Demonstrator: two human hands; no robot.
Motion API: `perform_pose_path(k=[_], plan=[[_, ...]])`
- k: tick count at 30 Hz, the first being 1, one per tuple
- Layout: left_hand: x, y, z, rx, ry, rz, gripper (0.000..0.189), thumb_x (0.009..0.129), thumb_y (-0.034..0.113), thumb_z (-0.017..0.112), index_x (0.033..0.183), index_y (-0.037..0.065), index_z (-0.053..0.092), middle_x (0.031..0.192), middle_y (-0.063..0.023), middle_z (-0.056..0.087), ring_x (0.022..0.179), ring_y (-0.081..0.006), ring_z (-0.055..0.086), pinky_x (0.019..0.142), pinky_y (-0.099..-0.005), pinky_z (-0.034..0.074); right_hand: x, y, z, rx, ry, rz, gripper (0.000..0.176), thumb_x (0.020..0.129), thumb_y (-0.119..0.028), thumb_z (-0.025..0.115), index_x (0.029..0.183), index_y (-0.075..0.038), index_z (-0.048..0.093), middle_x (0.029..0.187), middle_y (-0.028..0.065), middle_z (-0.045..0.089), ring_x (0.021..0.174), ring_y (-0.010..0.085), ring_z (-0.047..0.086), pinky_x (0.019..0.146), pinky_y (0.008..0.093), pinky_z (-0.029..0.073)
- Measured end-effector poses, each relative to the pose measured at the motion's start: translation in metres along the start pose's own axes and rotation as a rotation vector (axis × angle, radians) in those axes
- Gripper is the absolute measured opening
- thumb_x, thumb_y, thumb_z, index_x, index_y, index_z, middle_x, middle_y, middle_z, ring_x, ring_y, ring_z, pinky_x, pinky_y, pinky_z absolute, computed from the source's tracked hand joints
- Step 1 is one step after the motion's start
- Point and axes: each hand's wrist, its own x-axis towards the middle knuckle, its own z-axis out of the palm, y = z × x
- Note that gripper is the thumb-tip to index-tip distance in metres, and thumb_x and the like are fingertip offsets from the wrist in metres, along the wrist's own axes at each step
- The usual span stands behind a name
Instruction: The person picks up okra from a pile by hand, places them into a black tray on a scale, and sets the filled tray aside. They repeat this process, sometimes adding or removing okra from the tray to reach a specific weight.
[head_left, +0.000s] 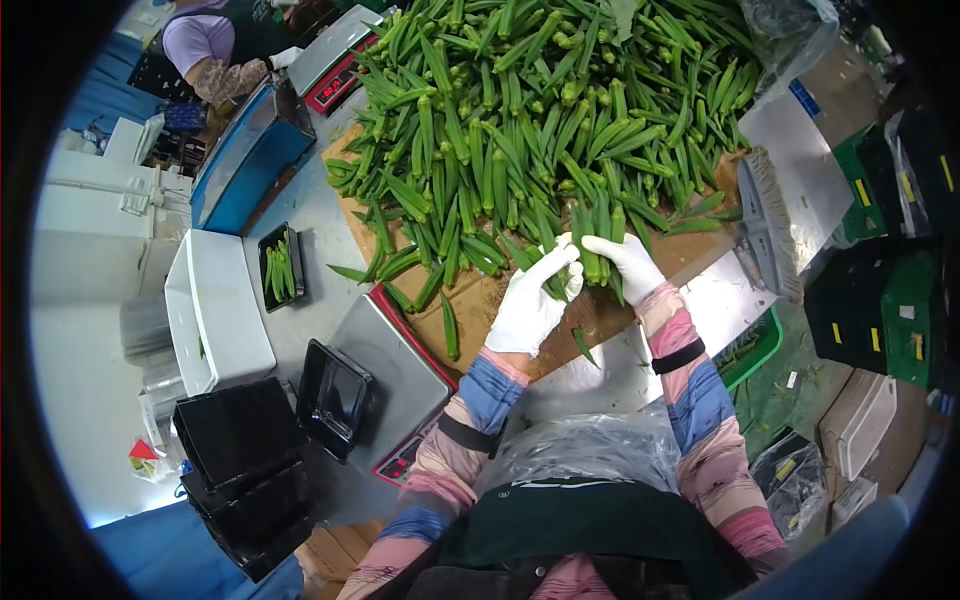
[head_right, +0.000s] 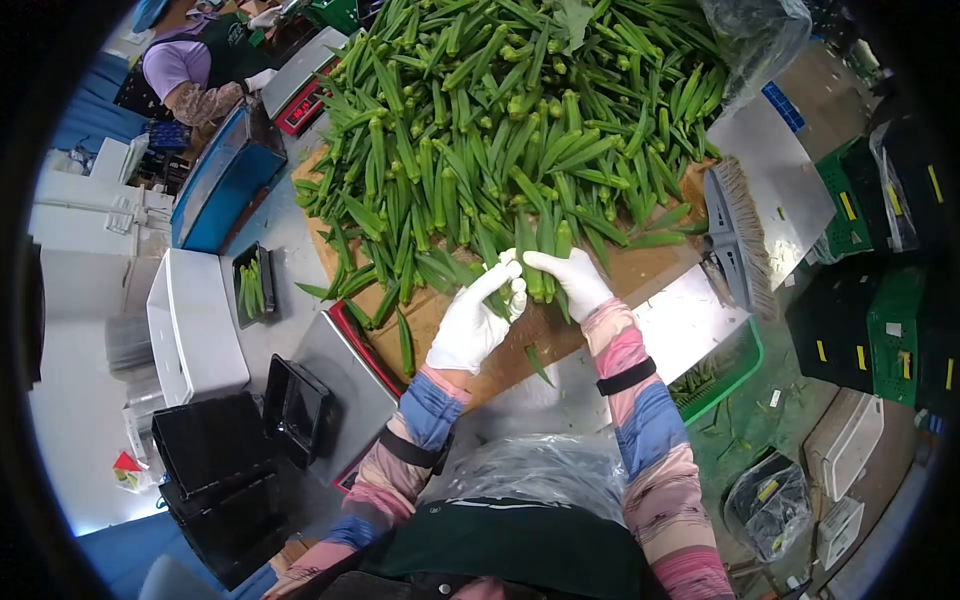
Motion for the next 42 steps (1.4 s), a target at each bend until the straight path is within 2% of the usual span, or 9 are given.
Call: perform_pose_path(k=[8,21,25,27,29,32,34,38,42], plan=[[-0.034,-0.007,0.016,0.116,-0.043,-0.006,0.026,0.095,0.005,0.064,0.121,0.0,0.063,0.101,-0.0069,0.069,0.085,-0.0156,0.067,0.071,-0.0267,0.057,-0.048,0.001,0.005,0.267,-0.055,-0.021,0.038,0.093,-0.018,0.066,0.126,0.002,0.063,0.116,0.0088,0.07,0.099,0.016,0.068,0.087,0.0293,0.053],[-0.063,-0.104,-0.004,0.599,-0.174,-0.193,0.026,0.088,0.006,0.073,0.113,0.002,0.067,0.102,-0.004,0.07,0.088,-0.0128,0.065,0.077,-0.0277,0.051,-0.179,0.022,-0.031,-0.069,0.335,-0.067,0.017,0.088,-0.013,0.07,0.098,0.001,0.069,0.077,0.0061,0.069,0.059,0.0131,0.062,0.049,0.0248,0.044],[-0.087,-0.097,0.037,0.286,-0.204,-0.323,0.026,0.091,0.004,0.069,0.117,0.002,0.065,0.105,-0.0055,0.069,0.09,-0.015,0.065,0.079,-0.03,0.054,-0.24,0.024,-0.1,-0.082,0.419,-0.023,0.039,0.088,-0.017,0.067,0.117,0.008,0.066,0.11,0.0098,0.069,0.093,0.0187,0.066,0.085,0.0298,0.052],[-0.084,-0.088,0.031,0.355,-0.22,-0.283,0.026,0.091,0.005,0.069,0.117,0.002,0.065,0.104,-0.0052,0.069,0.09,-0.0145,0.065,0.081,-0.0296,0.054,-0.259,0.034,-0.147,-0.482,0.633,-0.06,0.036,0.08,-0.012,0.072,0.112,0.004,0.068,0.109,0.0117,0.07,0.099,0.0235,0.066,0.089,0.0345,0.051],[-0.075,-0.079,0.016,0.69,-0.25,-0.197,0.027,0.092,0.007,0.069,0.118,0.001,0.064,0.104,-0.0052,0.069,0.092,-0.0141,0.065,0.083,-0.0285,0.053,-0.277,0.04,-0.176,-1.942,0.991,-0.326,0.045,0.065,-0.01,0.08,0.107,0.002,0.069,0.1,0.0153,0.068,0.103,0.0376,0.064,0.095,0.0458,0.049],[-0.073,-0.058,0.013,0.907,-0.248,-0.176,0.031,0.092,0.007,0.067,0.121,-0.001,0.063,0.106,-0.006,0.069,0.094,-0.0144,0.065,0.085,-0.0285,0.052,-0.27,0.038,-0.208,-0.809,0.864,-0.215,0.029,0.078,-0.007,0.076,0.104,0.003,0.067,0.099,0.0101,0.07,0.088,0.021,0.068,0.079,0.0328,0.053],[-0.071,-0.048,0.004,0.708,-0.241,-0.075,0.029,0.091,0.008,0.064,0.118,-0.003,0.063,0.11,-0.0111,0.069,0.101,-0.02,0.067,0.094,-0.0348,0.053,-0.25,0.015,-0.161,-0.551,0.793,-0.122,0.022,0.083,-0.006,0.072,0.102,0.004,0.066,0.088,0.0065,0.069,0.075,0.0141,0.066,0.068,0.0257,0.051],[-0.063,0.005,0.008,0.591,-0.22,0.036,0.027,0.093,0.01,0.061,0.116,-0.003,0.063,0.112,-0.0143,0.068,0.103,-0.0253,0.067,0.095,-0.0416,0.054,-0.196,0.003,-0.11,-0.528,0.627,-0.21,0.016,0.083,-0.009,0.072,0.092,0.002,0.065,0.076,0.0029,0.066,0.065,0.0109,0.061,0.06,0.0259,0.048],[-0.057,0.051,0.009,0.461,-0.09,0.254,0.032,0.095,0.014,0.064,0.124,0.002,0.06,0.109,-0.008,0.067,0.097,-0.0204,0.066,0.091,-0.043,0.054,-0.124,0.007,-0.105,-0.372,0.509,-0.215,0.028,0.086,-0.015,0.073,0.108,0.001,0.066,0.078,0.0021,0.067,0.063,0.0082,0.059,0.055,0.0217,0.044]])
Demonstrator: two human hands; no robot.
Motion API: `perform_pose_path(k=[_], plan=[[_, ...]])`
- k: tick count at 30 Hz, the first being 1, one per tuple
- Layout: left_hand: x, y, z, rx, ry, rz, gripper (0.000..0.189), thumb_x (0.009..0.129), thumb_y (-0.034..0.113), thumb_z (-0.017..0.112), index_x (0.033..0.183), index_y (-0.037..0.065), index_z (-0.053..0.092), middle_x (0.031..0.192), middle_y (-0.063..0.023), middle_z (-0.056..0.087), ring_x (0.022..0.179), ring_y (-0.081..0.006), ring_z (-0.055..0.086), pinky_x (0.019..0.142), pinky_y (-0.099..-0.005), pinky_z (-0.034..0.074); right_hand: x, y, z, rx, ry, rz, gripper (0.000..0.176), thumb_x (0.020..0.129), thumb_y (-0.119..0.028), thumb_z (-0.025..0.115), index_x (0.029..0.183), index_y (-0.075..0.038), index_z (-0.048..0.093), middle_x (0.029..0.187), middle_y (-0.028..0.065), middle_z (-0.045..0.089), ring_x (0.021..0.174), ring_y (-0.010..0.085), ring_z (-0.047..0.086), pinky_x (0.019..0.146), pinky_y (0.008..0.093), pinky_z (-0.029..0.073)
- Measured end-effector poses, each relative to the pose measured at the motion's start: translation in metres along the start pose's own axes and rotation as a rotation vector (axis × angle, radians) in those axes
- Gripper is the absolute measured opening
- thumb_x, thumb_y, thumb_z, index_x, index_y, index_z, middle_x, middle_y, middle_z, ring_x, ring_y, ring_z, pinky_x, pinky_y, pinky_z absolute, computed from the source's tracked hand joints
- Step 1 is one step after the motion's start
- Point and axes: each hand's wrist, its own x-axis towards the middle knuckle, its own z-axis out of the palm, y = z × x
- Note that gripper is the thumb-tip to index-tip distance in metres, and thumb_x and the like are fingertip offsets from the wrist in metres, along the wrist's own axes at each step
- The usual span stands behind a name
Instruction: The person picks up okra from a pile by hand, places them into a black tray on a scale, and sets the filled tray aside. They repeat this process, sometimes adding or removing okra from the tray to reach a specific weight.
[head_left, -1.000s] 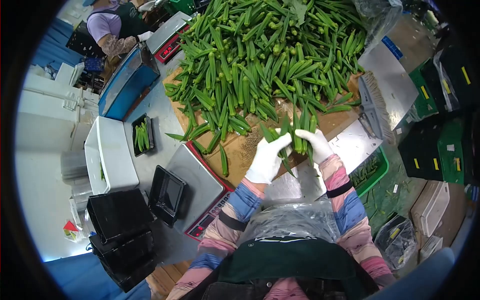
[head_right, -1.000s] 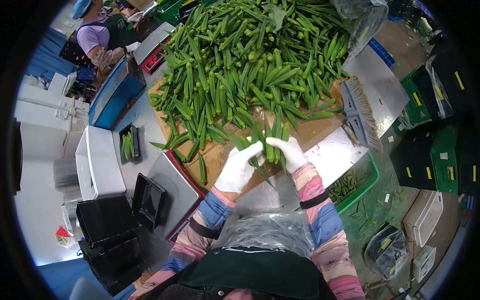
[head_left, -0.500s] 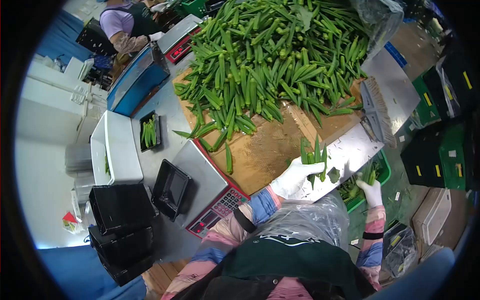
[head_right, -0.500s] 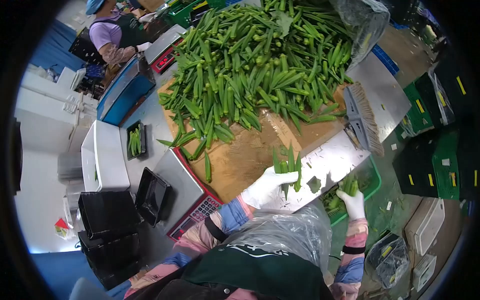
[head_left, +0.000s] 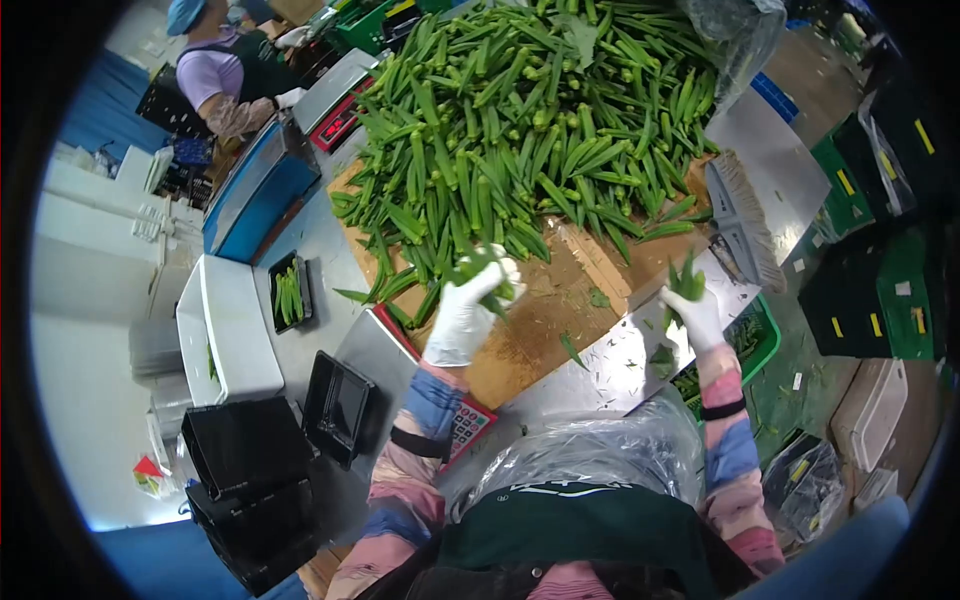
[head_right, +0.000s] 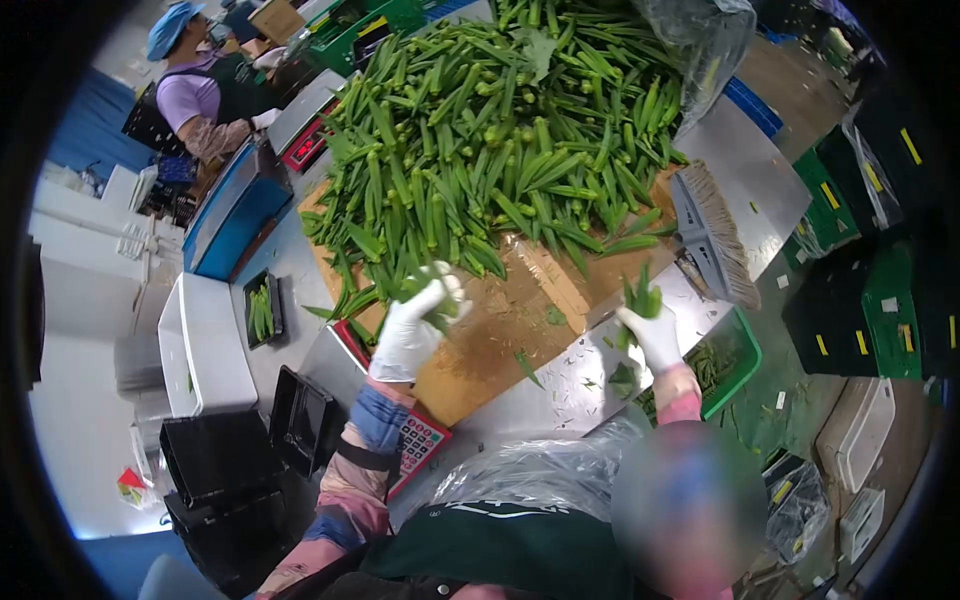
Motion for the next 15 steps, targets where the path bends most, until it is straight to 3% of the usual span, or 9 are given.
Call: perform_pose_path(k=[2,4,7,10,15], plan=[[0.009,0.001,-0.022,-0.037,0.003,-0.004,0.036,0.096,0.013,0.063,0.13,0.003,0.057,0.109,-0.0062,0.067,0.097,-0.0196,0.066,0.091,-0.0431,0.054,0.013,-0.02,0.018,0.204,-0.103,0.163,0.04,0.089,-0.016,0.073,0.122,0.004,0.062,0.094,0.0098,0.072,0.082,0.0158,0.07,0.069,0.0262,0.055],[0.008,-0.001,-0.03,-0.076,0.017,-0.033,0.037,0.097,0.012,0.061,0.132,0.003,0.056,0.111,-0.0065,0.067,0.099,-0.0204,0.066,0.09,-0.0421,0.055,0.016,-0.029,0.027,0.466,-0.24,0.194,0.046,0.091,-0.015,0.067,0.13,0.007,0.055,0.114,0.0164,0.07,0.1,0.0216,0.07,0.084,0.0344,0.058],[0.004,-0.016,-0.036,-0.15,0.021,-0.108,0.039,0.096,0.01,0.062,0.133,0.003,0.054,0.116,-0.0081,0.066,0.104,-0.0225,0.065,0.091,-0.0428,0.055,0.017,-0.032,0.032,0.605,-0.388,0.221,0.055,0.093,-0.013,0.059,0.143,0.005,0.042,0.136,0.019,0.058,0.12,0.0268,0.061,0.099,0.0437,0.054],[0.002,-0.031,-0.036,-0.212,0.038,-0.159,0.041,0.095,0.009,0.063,0.134,0.003,0.053,0.119,-0.009,0.065,0.107,-0.0244,0.065,0.094,-0.0446,0.054,0.012,-0.032,0.035,0.702,-0.416,0.203,0.056,0.091,-0.011,0.058,0.141,0.008,0.042,0.134,0.0219,0.059,0.123,0.0293,0.06,0.1,0.0445,0.053],[-0.006,-0.032,-0.029,-0.215,0.071,-0.152,0.043,0.095,0.008,0.064,0.136,0.003,0.052,0.116,-0.0088,0.066,0.104,-0.0241,0.064,0.092,-0.0433,0.053,-0.004,-0.034,0.003,0.421,-0.321,0.345,0.042,0.089,-0.007,0.064,0.128,0.006,0.057,0.114,0.0168,0.07,0.099,0.0278,0.07,0.092,0.039,0.056]])
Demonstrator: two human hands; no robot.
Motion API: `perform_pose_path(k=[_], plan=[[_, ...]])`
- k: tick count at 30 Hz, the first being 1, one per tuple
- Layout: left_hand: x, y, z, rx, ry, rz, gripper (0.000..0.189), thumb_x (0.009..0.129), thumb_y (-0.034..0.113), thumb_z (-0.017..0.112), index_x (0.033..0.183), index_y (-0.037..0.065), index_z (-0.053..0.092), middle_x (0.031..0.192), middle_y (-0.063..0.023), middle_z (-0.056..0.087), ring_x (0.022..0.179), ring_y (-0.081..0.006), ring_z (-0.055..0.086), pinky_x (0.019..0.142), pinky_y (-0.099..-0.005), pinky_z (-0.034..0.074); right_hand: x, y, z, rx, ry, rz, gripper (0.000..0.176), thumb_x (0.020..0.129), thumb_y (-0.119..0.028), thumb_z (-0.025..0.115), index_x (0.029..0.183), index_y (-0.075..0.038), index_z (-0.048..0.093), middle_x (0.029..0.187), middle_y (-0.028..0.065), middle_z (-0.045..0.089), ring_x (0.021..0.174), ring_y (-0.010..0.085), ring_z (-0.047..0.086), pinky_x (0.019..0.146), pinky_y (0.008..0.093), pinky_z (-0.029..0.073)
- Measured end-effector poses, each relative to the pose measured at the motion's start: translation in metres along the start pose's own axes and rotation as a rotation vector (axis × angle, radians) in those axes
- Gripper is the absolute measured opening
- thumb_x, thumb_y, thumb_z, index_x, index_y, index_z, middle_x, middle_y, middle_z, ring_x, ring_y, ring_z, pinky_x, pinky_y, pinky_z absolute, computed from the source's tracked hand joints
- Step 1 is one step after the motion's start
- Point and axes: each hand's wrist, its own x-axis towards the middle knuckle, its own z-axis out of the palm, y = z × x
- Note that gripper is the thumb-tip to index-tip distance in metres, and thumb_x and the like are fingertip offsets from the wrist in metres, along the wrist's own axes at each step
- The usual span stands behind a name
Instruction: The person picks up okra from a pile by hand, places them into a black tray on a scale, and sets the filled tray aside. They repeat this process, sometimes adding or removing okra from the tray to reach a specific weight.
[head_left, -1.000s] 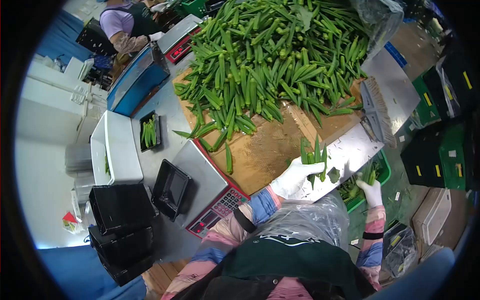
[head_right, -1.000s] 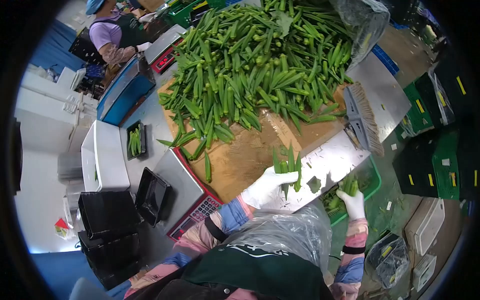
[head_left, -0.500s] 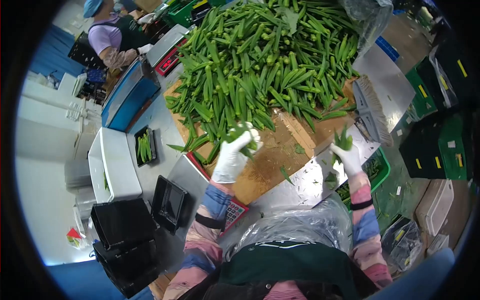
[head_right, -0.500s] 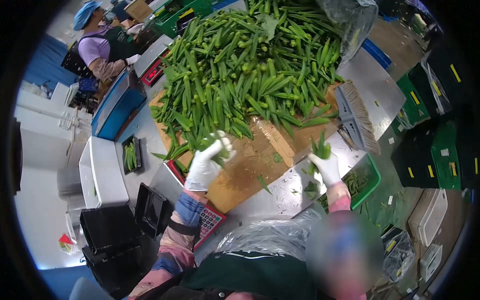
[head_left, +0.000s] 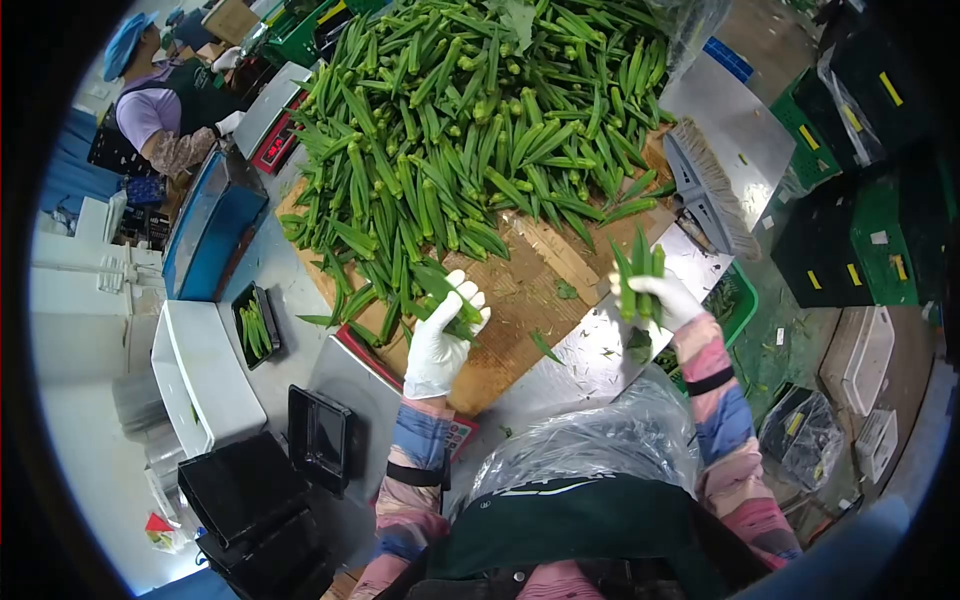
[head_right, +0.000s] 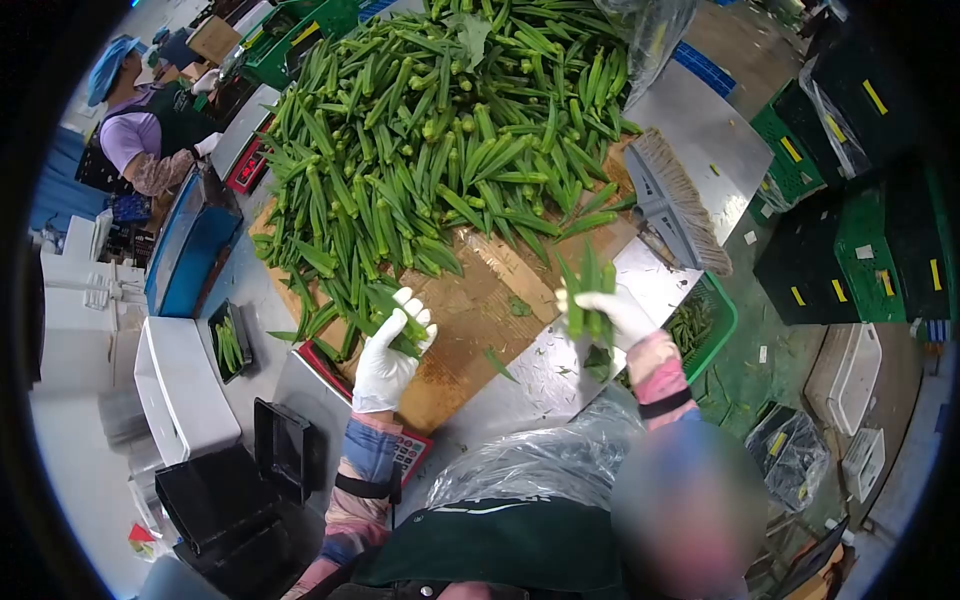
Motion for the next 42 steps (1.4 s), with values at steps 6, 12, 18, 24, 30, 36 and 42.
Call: perform_pose_path(k=[6,12,18,24,30,36,42], plan=[[-0.013,0.06,-0.031,0.319,0.242,0.257,0.033,0.091,0.007,0.067,0.123,-0.001,0.06,0.088,-0.0062,0.066,0.077,-0.0152,0.063,0.072,-0.0293,0.052,-0.073,-0.004,-0.12,-1.39,0.442,-0.096,0.039,0.075,-0.016,0.075,0.108,0.003,0.069,0.09,0.0208,0.072,0.086,0.0289,0.07,0.078,0.0364,0.053],[-0.005,0.127,-0.056,0.795,0.512,0.611,0.02,0.088,0.009,0.069,0.106,-0.002,0.066,0.083,-0.0019,0.065,0.069,-0.0098,0.058,0.062,-0.0253,0.045,0.008,0.001,-0.101,-1.09,0.467,-0.565,0.037,0.081,-0.004,0.068,0.117,0.002,0.063,0.101,0.0141,0.07,0.094,0.0181,0.065,0.086,0.0316,0.05],[0.042,0.108,-0.085,1.615,0.621,0.573,0.021,0.084,0.02,0.071,0.097,0.004,0.069,0.086,-0.0145,0.071,0.077,-0.0292,0.069,0.071,-0.038,0.053,0.136,-0.003,-0.062,-1.62,0.615,-0.916,0.047,0.073,-0.002,0.072,0.119,-0.005,0.062,0.115,0.0158,0.066,0.111,0.0348,0.061,0.097,0.0419,0.047],[0.061,0.035,-0.068,2.016,0.722,0.253,0.038,0.078,0.028,0.079,0.106,0.012,0.06,0.093,-0.0165,0.071,0.092,-0.0363,0.069,0.078,-0.0467,0.054,0.132,-0.017,-0.053,-1.809,0.56,-0.616,0.046,0.072,-0.01,0.076,0.115,-0.007,0.061,0.106,0.0136,0.064,0.105,0.0349,0.06,0.092,0.0446,0.049],[0.036,0.073,-0.054,1.66,0.762,0.514,0.042,0.079,0.022,0.076,0.115,0.01,0.06,0.097,-0.0175,0.073,0.092,-0.0366,0.07,0.081,-0.0426,0.054,0.095,-0.003,-0.041,-1.287,0.462,-0.374,0.04,0.076,-0.017,0.073,0.111,-0.001,0.063,0.102,0.0186,0.07,0.096,0.0374,0.067,0.086,0.042,0.053],[-0.032,0.056,-0.033,1.926,0.741,0.197,0.024,0.085,0.02,0.065,0.106,0.008,0.066,0.098,-0.0179,0.072,0.094,-0.0378,0.069,0.081,-0.0455,0.054,0.106,0.012,0.002,-1.175,0.499,-0.788,0.038,0.073,-0.012,0.073,0.11,-0.004,0.064,0.104,0.0161,0.068,0.099,0.0376,0.065,0.088,0.0413,0.051],[-0.006,0.01,-0.053,2.122,0.689,-0.024,0.022,0.085,0.008,0.059,0.106,0.007,0.066,0.1,-0.0201,0.07,0.098,-0.0385,0.069,0.082,-0.047,0.056,0.158,-0.001,0.034,-1.721,0.436,-0.914,0.039,0.07,-0.01,0.075,0.106,-0.01,0.063,0.102,0.0121,0.067,0.102,0.0329,0.061,0.088,0.0418,0.048]])
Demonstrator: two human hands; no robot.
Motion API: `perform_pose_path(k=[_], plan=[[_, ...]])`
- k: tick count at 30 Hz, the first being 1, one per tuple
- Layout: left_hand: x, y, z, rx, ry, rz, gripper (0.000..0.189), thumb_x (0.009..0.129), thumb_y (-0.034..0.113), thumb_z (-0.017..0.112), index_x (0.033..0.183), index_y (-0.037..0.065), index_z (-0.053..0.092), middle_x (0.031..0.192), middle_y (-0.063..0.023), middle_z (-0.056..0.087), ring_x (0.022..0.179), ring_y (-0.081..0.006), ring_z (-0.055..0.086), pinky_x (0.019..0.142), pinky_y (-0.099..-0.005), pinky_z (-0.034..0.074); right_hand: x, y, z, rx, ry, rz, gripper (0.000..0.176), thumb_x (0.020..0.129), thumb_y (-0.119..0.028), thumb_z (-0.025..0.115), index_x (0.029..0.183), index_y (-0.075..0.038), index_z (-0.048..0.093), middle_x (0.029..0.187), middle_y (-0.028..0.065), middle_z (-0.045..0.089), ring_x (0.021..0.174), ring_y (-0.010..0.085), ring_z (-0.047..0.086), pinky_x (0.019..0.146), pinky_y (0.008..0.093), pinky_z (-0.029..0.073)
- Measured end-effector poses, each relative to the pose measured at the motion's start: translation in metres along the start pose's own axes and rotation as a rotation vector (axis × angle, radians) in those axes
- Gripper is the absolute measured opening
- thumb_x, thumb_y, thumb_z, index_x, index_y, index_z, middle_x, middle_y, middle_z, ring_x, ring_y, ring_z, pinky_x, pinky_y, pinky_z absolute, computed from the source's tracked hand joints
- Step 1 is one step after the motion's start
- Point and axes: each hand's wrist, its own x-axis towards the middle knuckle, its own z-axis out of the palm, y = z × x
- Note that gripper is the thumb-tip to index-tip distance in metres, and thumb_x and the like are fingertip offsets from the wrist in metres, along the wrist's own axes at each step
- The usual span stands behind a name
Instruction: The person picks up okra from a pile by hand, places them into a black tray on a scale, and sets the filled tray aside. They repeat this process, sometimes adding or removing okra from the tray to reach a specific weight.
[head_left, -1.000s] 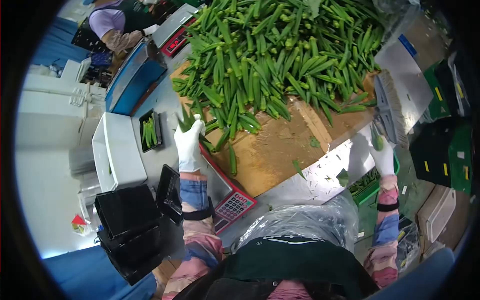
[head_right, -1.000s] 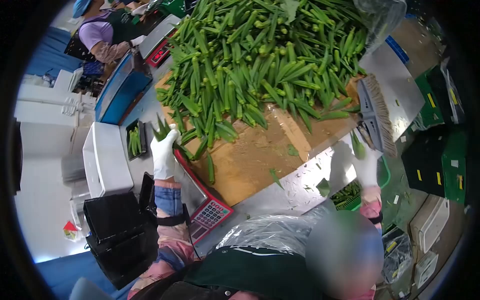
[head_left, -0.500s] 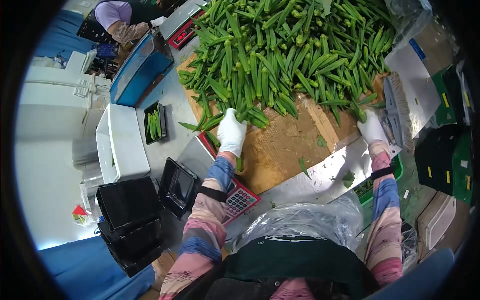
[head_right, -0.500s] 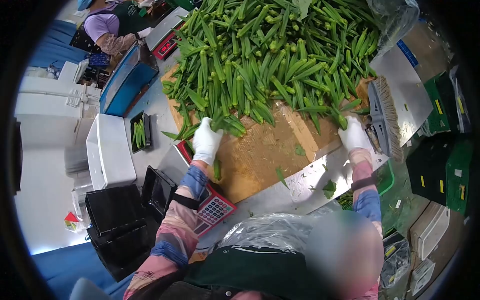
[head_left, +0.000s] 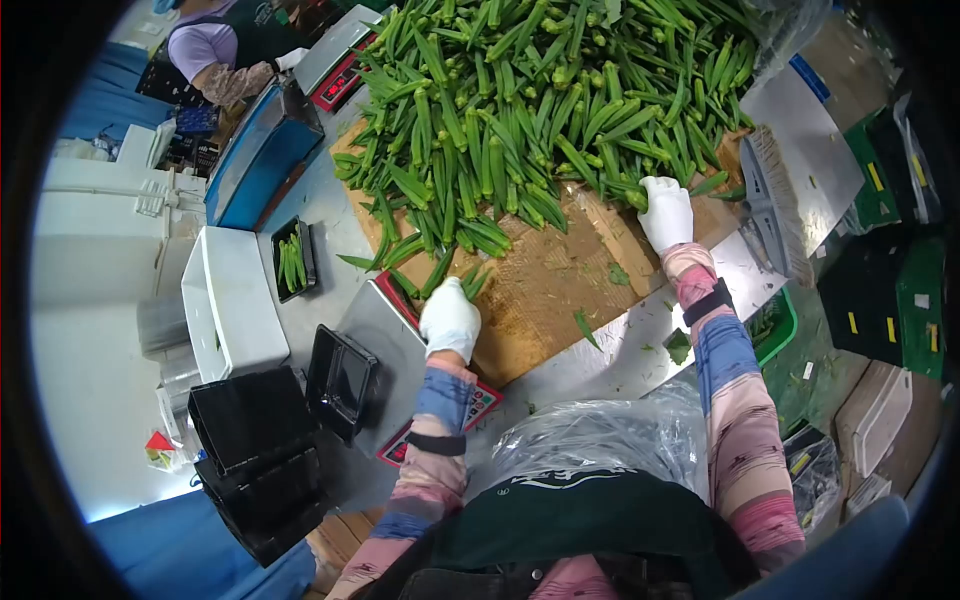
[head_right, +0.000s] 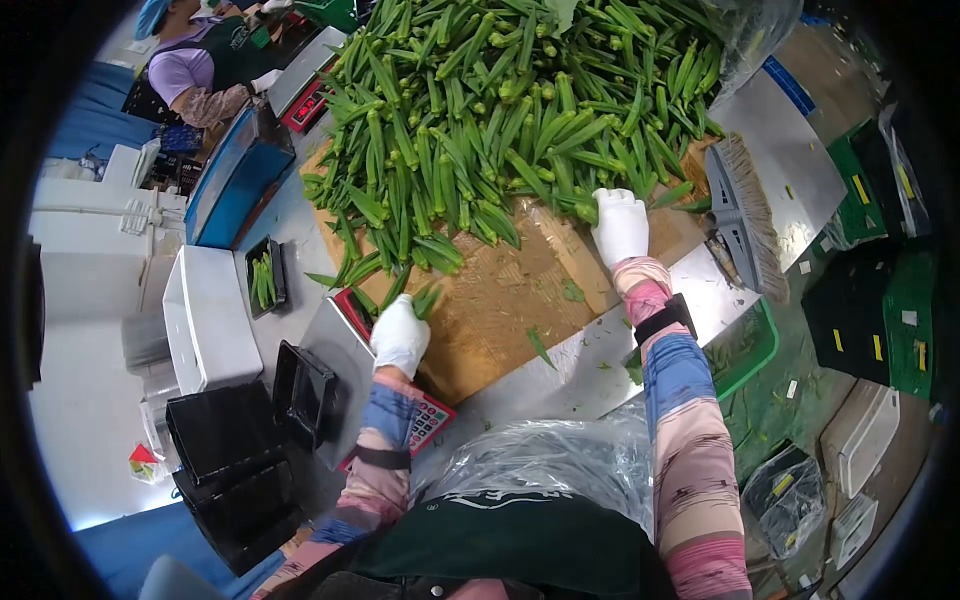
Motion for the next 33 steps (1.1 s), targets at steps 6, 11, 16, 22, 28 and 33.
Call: perform_pose_path(k=[6,11,16,22,28,33], plan=[[-0.003,0.006,0.02,-0.041,0.061,0.01,0.022,0.084,0.005,0.061,0.106,0.003,0.066,0.107,-0.0234,0.068,0.098,-0.0381,0.068,0.084,-0.0434,0.055,-0.025,0.001,-0.015,0.202,-0.098,0.374,0.039,0.076,-0.016,0.072,0.114,-0.011,0.065,0.094,0.0191,0.071,0.087,0.0398,0.067,0.078,0.0441,0.053],[-0.038,0.033,0.0,-1.1,-0.292,0.162,0.026,0.088,0.006,0.068,0.113,0.002,0.062,0.106,-0.0109,0.07,0.094,-0.0256,0.07,0.083,-0.0365,0.056,-0.079,-0.028,-0.07,1.615,-0.542,0.802,0.043,0.088,-0.01,0.068,0.126,0.007,0.058,0.112,0.0148,0.071,0.097,0.0213,0.069,0.086,0.0331,0.055],[-0.079,0.064,-0.026,-1.835,-0.895,0.162,0.046,0.092,0.008,0.067,0.135,0.003,0.051,0.122,-0.0081,0.063,0.108,-0.0203,0.064,0.093,-0.0363,0.052,-0.134,-0.081,-0.077,1.882,-0.548,0.741,0.039,0.096,-0.014,0.064,0.13,0.002,0.056,0.123,0.0125,0.066,0.107,0.0206,0.065,0.092,0.034,0.053],[-0.11,0.061,-0.021,-1.926,-0.935,0.189,0.065,0.095,0.008,0.064,0.151,0.005,0.032,0.142,-0.0097,0.05,0.127,-0.021,0.052,0.106,-0.0362,0.045,-0.165,-0.113,-0.086,1.858,-0.621,0.792,0.044,0.1,-0.026,0.061,0.136,-0.002,0.052,0.124,0.0057,0.063,0.11,0.0156,0.06,0.098,0.0307,0.046],[-0.127,0.049,-0.027,-1.449,-0.455,0.242,0.095,0.086,0.012,0.077,0.155,-0.004,0.014,0.144,-0.0133,0.046,0.131,-0.019,0.047,0.109,-0.0338,0.04,-0.172,-0.175,-0.073,2.15,-0.649,0.885,0.055,0.106,-0.045,0.043,0.142,-0.004,0.045,0.135,0.0096,0.057,0.121,0.0208,0.055,0.104,0.0368,0.043],[-0.114,-0.028,-0.068,-1.311,-0.162,0.402,0.101,0.076,0.016,0.085,0.152,-0.007,0.024,0.142,-0.0182,0.049,0.128,-0.0224,0.051,0.107,-0.0336,0.043,-0.151,-0.266,-0.107,2.321,-0.768,0.775,0.062,0.106,-0.053,0.031,0.146,-0.006,0.041,0.142,0.0117,0.053,0.132,0.0242,0.049,0.114,0.0417,0.036]])
